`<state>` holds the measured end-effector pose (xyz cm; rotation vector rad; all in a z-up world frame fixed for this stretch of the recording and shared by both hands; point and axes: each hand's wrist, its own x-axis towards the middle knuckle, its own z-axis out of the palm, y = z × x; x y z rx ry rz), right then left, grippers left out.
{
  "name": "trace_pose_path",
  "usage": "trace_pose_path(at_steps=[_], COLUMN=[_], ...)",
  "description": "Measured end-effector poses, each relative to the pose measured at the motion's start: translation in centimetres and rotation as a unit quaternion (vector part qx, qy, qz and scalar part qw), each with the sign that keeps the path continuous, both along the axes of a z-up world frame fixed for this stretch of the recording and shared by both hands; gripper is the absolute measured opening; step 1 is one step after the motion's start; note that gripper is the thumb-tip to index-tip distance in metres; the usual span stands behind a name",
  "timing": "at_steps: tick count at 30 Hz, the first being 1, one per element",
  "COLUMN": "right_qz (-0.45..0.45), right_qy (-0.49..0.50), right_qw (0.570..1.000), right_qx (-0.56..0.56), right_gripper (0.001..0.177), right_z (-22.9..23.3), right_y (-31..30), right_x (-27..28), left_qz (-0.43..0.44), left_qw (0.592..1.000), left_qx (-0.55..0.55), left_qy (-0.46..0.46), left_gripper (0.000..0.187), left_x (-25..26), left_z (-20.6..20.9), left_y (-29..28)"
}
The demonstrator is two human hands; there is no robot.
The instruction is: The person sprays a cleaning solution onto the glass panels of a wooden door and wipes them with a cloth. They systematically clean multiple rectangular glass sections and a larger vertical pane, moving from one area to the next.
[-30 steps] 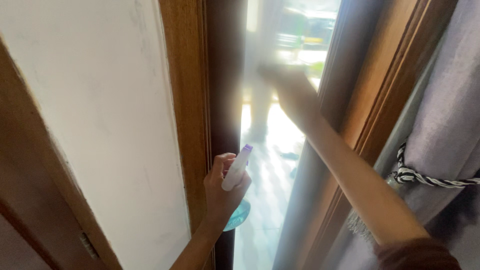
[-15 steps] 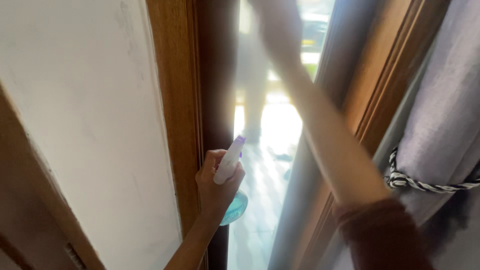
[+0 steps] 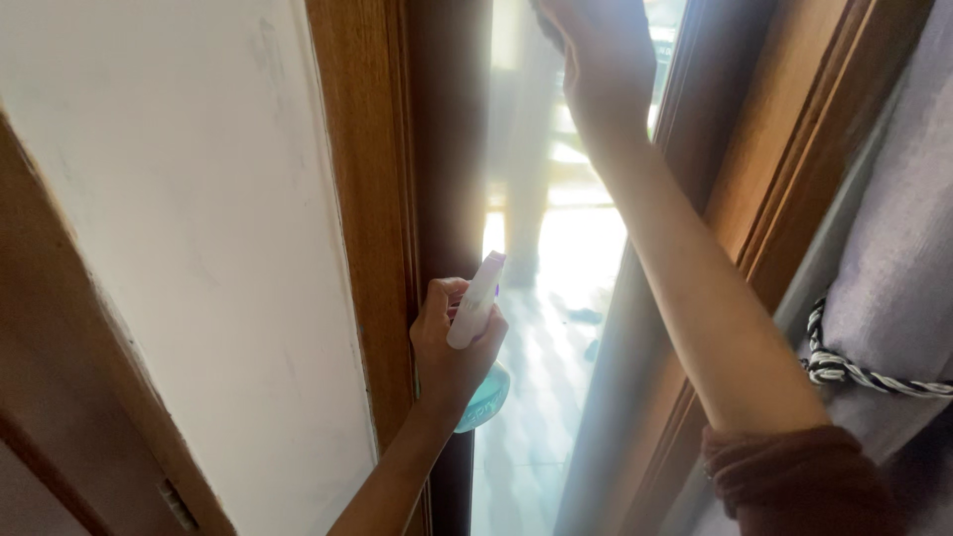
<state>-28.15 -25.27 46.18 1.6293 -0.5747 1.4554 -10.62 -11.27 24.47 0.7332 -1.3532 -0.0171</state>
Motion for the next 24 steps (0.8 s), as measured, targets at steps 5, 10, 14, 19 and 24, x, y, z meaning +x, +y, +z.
trace_pose_path(at_steps=[5,10,14,19,24], right_qz=[0.207,-0.068,0.356,-0.11,-0.199], right_qy=[0.056,0.362,0.049,0.048,0.025], right_qw=[0.93,0.879,0.786,0.992,0.98], right_qx=[0.299,0.302,0.503,-0.03,0.012], right_gripper=[0.029,0.026,0.027,0.029,0.029], right_z=[-15.3,-24.1,-16.5,-7.3,-16.2], right_y=[3.4,4.3,1.9,0.8,-0.1], right_x=[1.1,-1.6,-4.5,-7.4,-7.2], left_qz=[0.009,0.009,0.024,0.014,0.008], left_qw=[1.0,0.999,0.998,0.992,0.98], left_qx=[-0.023,0.04,0.036,0.124,0.192], left_qy=[-0.018,-0.025,-0.052,-0.033,-0.057], left_gripper=[0.032,0.032,0.035,0.052,0.055], left_x=[0.2,0.6,0.7,-0.3,-0.8], left_z=[-1.6,-3.2,-4.0,-6.4,-9.8], left_y=[0.7,1.5,1.7,2.2,3.0])
